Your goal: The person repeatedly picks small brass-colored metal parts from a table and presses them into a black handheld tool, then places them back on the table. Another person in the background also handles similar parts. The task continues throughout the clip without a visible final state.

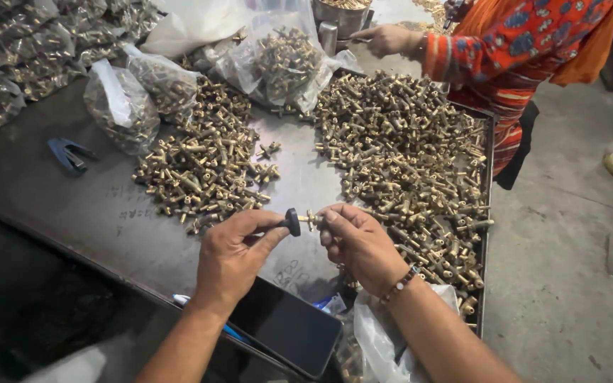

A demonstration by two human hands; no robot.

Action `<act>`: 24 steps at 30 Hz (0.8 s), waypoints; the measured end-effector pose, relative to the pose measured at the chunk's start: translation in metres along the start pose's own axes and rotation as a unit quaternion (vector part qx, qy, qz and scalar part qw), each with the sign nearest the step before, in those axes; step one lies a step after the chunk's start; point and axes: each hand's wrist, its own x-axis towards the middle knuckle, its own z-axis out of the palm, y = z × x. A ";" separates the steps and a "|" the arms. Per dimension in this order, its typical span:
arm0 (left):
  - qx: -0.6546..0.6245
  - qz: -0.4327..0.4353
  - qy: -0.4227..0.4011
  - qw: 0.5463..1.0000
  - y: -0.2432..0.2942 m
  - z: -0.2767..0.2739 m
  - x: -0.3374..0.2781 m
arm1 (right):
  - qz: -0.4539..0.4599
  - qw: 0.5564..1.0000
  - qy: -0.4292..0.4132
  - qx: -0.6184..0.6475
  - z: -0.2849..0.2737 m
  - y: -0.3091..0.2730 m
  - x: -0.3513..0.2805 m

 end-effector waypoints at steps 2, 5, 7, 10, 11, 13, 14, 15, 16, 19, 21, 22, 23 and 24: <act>-0.011 -0.010 -0.011 1.000 0.003 -0.002 0.004 | -0.001 1.000 -0.010 -0.016 -0.002 0.001 -0.001; -0.012 -0.004 -0.031 0.999 0.004 -0.006 0.010 | -0.015 0.998 -0.035 -0.055 0.004 -0.003 -0.004; -0.005 0.011 -0.041 0.999 0.003 -0.008 0.013 | -0.028 0.996 -0.045 -0.077 0.007 -0.003 -0.007; 0.003 -0.099 -0.090 0.991 -0.007 -0.012 0.021 | -0.094 0.982 -0.070 -0.148 0.010 -0.001 -0.009; -0.127 -0.233 -0.101 0.959 -0.014 -0.012 0.023 | -0.121 0.973 -0.084 -0.178 0.011 -0.001 -0.011; -0.252 -0.359 -0.115 0.891 -0.019 -0.011 0.024 | -0.150 0.962 -0.093 -0.209 0.015 -0.003 -0.012; -0.256 -0.372 -0.106 0.886 -0.018 -0.011 0.023 | -0.143 0.963 -0.083 -0.214 0.017 -0.003 -0.011; -0.260 -0.387 -0.093 0.880 -0.016 -0.011 0.020 | -0.133 0.964 -0.076 -0.219 0.019 -0.001 -0.010; -0.262 -0.387 -0.096 0.879 -0.014 -0.007 0.018 | -0.132 0.964 -0.072 -0.221 0.014 -0.004 -0.011; -0.228 -0.282 -0.081 0.928 0.002 -0.011 0.008 | -0.044 0.974 -0.052 -0.214 0.009 -0.007 -0.008; 0.101 0.124 -0.076 0.984 0.025 -0.013 0.004 | 0.040 0.977 -0.060 -0.199 0.002 -0.011 -0.007; 0.103 0.122 -0.076 0.984 0.023 -0.014 0.002 | 0.042 0.977 -0.061 -0.198 -0.005 -0.011 -0.001; 0.099 0.134 -0.063 0.984 0.020 -0.014 0.001 | 0.032 0.979 -0.042 -0.197 -0.012 -0.011 0.005; 0.095 0.146 -0.051 0.983 0.017 -0.015 0.000 | 0.021 0.980 -0.023 -0.196 -0.019 -0.010 0.011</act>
